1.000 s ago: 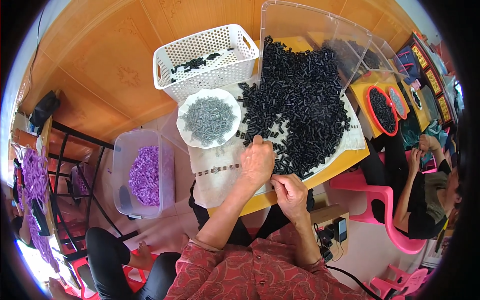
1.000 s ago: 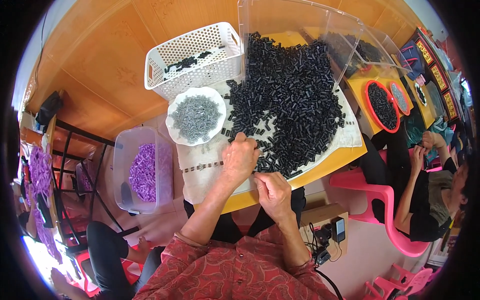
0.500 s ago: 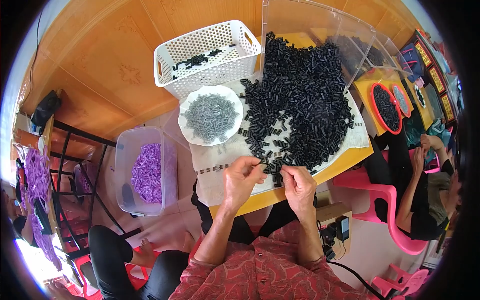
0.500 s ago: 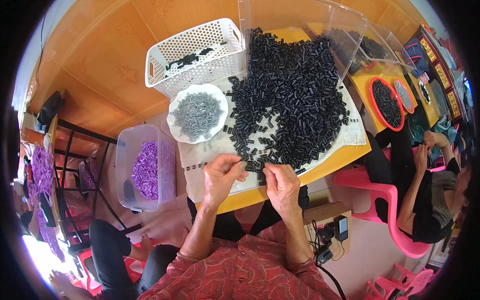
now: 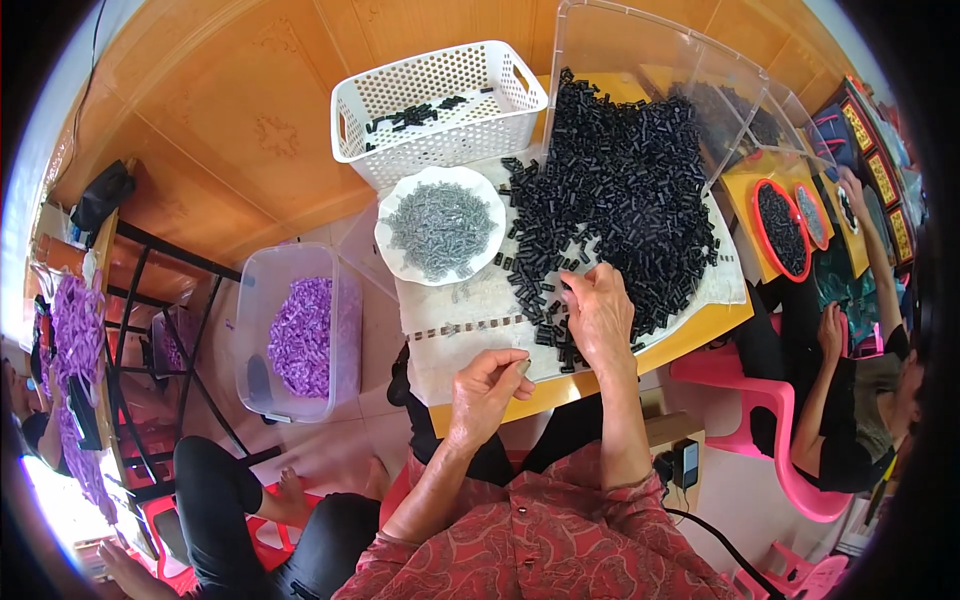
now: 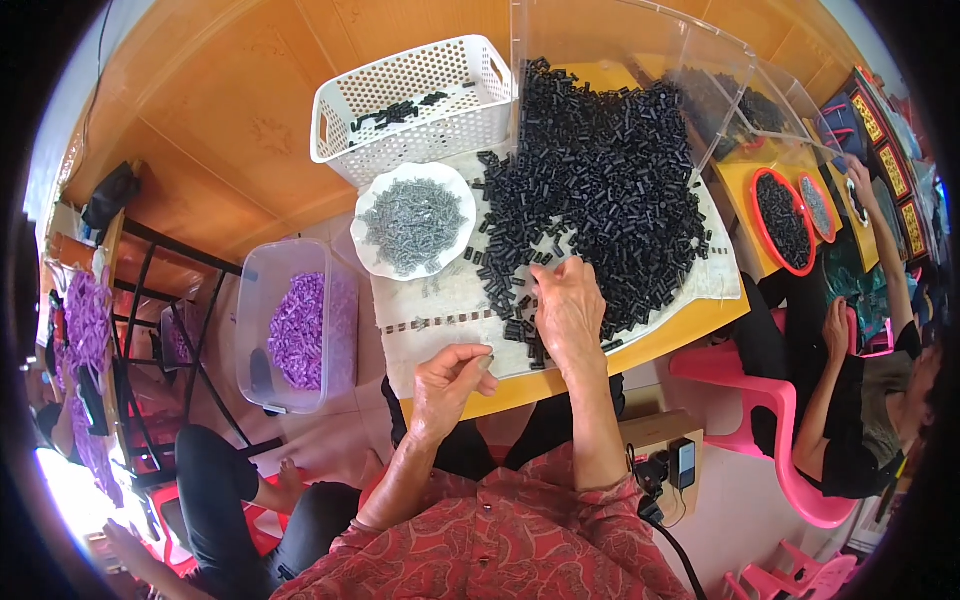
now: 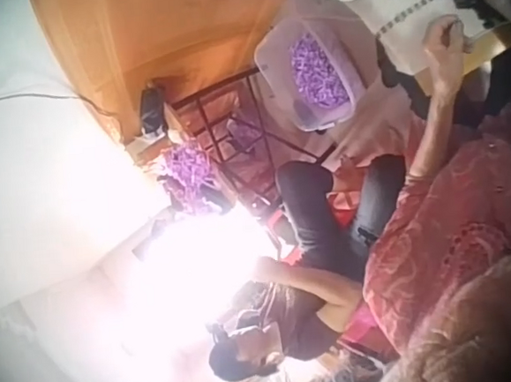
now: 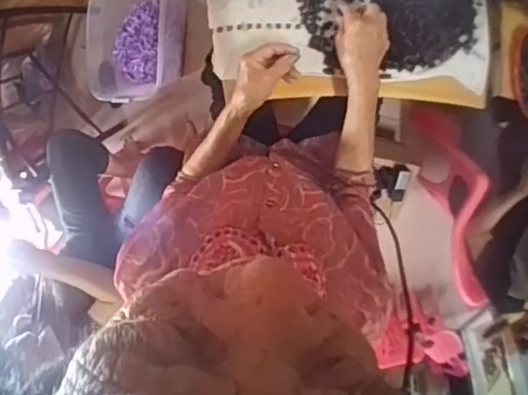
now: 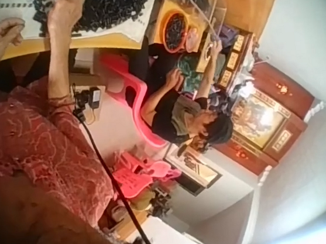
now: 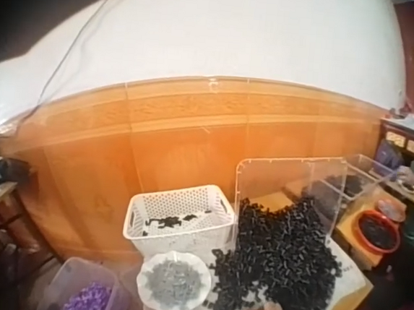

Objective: Assembling small black plastic parts with silver metal sliders by hand.

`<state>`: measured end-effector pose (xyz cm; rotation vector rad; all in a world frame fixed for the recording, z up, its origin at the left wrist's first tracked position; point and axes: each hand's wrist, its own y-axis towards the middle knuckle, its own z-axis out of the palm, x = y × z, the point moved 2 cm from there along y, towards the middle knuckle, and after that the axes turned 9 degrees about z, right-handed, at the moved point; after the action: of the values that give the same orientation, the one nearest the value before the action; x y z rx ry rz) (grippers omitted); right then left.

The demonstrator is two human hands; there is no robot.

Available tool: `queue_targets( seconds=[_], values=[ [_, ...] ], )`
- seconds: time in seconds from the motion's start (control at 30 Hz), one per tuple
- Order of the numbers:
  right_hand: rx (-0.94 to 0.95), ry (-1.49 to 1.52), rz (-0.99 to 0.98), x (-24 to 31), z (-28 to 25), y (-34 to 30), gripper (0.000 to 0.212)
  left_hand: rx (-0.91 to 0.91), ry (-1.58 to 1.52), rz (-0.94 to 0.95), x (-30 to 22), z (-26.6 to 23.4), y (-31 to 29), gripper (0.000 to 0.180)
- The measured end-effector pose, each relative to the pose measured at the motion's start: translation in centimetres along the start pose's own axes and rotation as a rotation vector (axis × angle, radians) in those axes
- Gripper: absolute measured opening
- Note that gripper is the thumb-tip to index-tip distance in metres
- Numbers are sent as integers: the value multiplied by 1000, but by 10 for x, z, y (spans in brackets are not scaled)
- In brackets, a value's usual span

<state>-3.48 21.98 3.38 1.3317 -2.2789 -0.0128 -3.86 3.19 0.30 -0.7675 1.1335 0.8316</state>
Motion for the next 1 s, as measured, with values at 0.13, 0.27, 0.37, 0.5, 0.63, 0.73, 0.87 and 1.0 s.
queue_targets(
  seconds=[0.13, 0.27, 0.37, 0.5, 0.63, 0.73, 0.87, 1.0],
  values=[
    [-8, -8, -21, 2, -1, -1, 23, -2, -23, -4, 0, -4, -3, 14],
    [-51, 177, -63, 12, -9, -19, 20, -54, -93, -9, 3, -10, -3, 15],
    [187, 610, -8, 18, -2, -36, 19, -88, -152, -16, 6, -15, 0, 16],
    [334, 746, 137, 26, 1, -49, 20, -132, -296, -38, 9, -18, 0, 18],
    [322, 713, 112, 30, 6, -56, 21, -123, -436, -63, 14, -23, -1, 20],
    [317, 727, 90, 34, 8, -59, 22, -119, -507, -51, 13, -24, -1, 20],
    [324, 705, 61, 39, 5, -59, 22, -169, -428, -27, 10, -24, -1, 18],
    [181, 464, -151, 36, 13, -60, 20, -183, -420, -44, 10, -25, -1, 18]
  ],
)
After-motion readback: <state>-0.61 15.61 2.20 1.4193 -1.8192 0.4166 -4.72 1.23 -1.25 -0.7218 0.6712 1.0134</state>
